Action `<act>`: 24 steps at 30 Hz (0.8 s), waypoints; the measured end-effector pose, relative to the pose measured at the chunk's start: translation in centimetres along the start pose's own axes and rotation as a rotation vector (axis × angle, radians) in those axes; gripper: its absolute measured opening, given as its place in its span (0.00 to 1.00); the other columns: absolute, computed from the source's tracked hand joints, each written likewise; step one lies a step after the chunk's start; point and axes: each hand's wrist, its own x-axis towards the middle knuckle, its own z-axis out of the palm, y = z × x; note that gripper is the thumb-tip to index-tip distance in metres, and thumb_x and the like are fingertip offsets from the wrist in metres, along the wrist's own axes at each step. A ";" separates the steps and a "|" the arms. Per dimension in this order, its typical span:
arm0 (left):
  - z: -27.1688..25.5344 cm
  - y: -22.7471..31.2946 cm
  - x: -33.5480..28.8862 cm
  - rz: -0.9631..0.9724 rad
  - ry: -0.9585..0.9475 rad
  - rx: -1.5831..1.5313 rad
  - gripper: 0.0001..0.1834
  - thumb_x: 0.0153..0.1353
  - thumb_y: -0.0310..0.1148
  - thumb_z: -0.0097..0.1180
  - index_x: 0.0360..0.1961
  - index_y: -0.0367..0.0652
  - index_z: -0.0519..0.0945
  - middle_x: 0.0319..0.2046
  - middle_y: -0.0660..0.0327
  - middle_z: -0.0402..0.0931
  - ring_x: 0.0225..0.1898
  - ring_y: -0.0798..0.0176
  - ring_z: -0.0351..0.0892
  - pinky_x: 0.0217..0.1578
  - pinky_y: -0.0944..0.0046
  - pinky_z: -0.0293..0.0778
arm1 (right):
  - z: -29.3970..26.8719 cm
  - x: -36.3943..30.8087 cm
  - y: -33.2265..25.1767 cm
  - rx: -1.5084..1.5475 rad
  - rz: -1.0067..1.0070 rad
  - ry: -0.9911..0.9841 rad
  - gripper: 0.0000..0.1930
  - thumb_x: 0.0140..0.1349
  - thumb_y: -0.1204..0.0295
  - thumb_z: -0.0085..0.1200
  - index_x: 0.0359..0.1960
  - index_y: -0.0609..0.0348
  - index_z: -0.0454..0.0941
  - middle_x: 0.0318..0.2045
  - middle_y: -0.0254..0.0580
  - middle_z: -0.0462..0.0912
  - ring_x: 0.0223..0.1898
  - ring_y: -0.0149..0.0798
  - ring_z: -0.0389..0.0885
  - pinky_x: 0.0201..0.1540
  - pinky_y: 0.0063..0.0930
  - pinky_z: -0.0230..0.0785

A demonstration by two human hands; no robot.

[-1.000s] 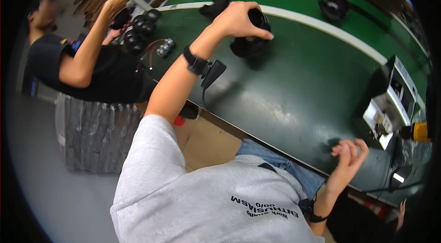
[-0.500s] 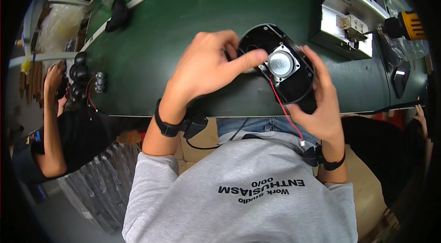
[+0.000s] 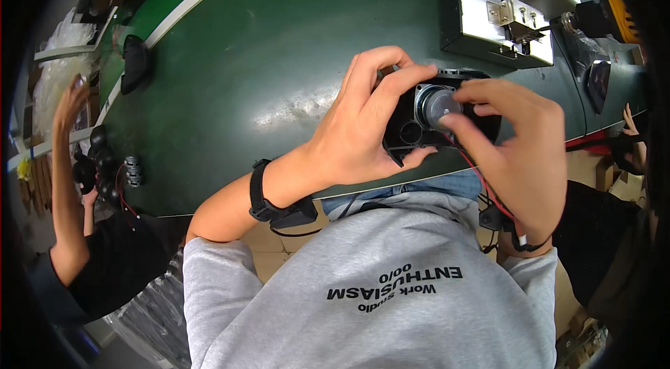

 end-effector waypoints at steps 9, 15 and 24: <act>1.2 -1.4 -0.5 0.057 0.083 -0.239 0.45 0.44 0.41 0.81 0.61 0.30 0.73 0.57 0.42 0.74 0.57 0.44 0.78 0.55 0.53 0.78 | 2.1 0.4 0.0 0.000 0.136 -0.053 0.16 0.48 0.75 0.75 0.38 0.64 0.83 0.31 0.46 0.87 0.33 0.43 0.90 0.40 0.30 0.85; 1.4 -1.6 -0.8 0.048 0.105 -0.244 0.43 0.43 0.37 0.78 0.60 0.28 0.73 0.55 0.41 0.76 0.56 0.43 0.78 0.54 0.52 0.78 | 2.3 0.6 -0.3 0.007 0.147 -0.062 0.17 0.45 0.81 0.75 0.39 0.69 0.84 0.35 0.43 0.89 0.36 0.35 0.90 0.44 0.28 0.85; 1.4 -1.5 -0.6 0.036 0.093 -0.238 0.43 0.42 0.36 0.78 0.59 0.29 0.74 0.54 0.43 0.77 0.55 0.43 0.79 0.54 0.53 0.78 | 2.3 0.5 -0.2 -0.008 0.134 -0.034 0.17 0.45 0.80 0.75 0.39 0.69 0.85 0.35 0.43 0.89 0.35 0.34 0.90 0.42 0.27 0.85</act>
